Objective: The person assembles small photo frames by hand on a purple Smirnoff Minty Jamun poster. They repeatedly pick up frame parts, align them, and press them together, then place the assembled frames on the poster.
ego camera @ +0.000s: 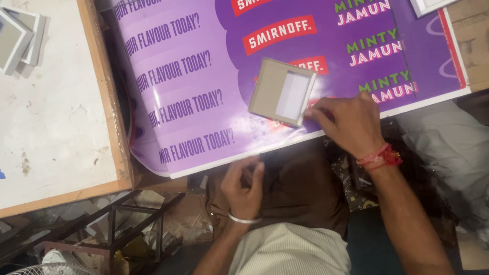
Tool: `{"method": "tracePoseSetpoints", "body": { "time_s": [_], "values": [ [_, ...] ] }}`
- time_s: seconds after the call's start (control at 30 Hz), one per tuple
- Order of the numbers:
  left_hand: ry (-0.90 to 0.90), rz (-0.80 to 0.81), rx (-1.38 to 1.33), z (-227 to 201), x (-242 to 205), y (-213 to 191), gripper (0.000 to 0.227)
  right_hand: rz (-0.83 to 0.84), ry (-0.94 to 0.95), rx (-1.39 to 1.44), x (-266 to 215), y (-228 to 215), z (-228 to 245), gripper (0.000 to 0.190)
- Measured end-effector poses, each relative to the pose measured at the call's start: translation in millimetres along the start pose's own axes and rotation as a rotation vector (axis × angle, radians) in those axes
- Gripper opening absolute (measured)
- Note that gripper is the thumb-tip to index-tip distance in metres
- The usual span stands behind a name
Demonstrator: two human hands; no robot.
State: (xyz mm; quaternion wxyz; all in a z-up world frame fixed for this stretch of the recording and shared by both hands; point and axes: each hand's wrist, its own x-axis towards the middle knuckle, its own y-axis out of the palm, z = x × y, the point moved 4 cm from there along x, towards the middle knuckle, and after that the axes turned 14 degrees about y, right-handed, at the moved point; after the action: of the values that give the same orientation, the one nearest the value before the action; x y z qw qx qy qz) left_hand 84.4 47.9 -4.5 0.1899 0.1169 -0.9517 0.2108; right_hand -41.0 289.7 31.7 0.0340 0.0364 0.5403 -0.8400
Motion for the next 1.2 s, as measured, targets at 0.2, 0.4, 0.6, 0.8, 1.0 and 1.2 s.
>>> {"method": "tracePoseSetpoints", "body": {
  "time_s": [0.2,0.4,0.6,0.8,1.0,1.2],
  "values": [
    [0.139,0.033,0.033,33.0,87.0,6.1,0.051,-0.096,-0.293,-0.153,-0.3,7.4,7.6,0.047],
    [0.240,0.671,0.413,49.4,151.0,48.4,0.076,0.067,-0.239,-0.496,55.9,-2.1,42.9,0.111],
    [0.258,0.858,0.661,28.7,147.5,64.7,0.106,0.138,-0.594,-0.826,78.4,30.0,60.5,0.092],
    [0.346,0.703,0.915,-7.8,93.8,92.6,0.122,0.115,-0.682,-0.789,70.5,35.5,59.5,0.090],
    [0.321,0.606,0.817,-13.5,77.9,72.6,0.116,0.303,-0.559,-0.699,42.9,21.2,67.5,0.126],
    [0.348,0.538,0.679,-27.2,77.1,67.0,0.117,0.273,-0.475,-0.669,18.2,19.6,68.1,0.118]
  ]
}}
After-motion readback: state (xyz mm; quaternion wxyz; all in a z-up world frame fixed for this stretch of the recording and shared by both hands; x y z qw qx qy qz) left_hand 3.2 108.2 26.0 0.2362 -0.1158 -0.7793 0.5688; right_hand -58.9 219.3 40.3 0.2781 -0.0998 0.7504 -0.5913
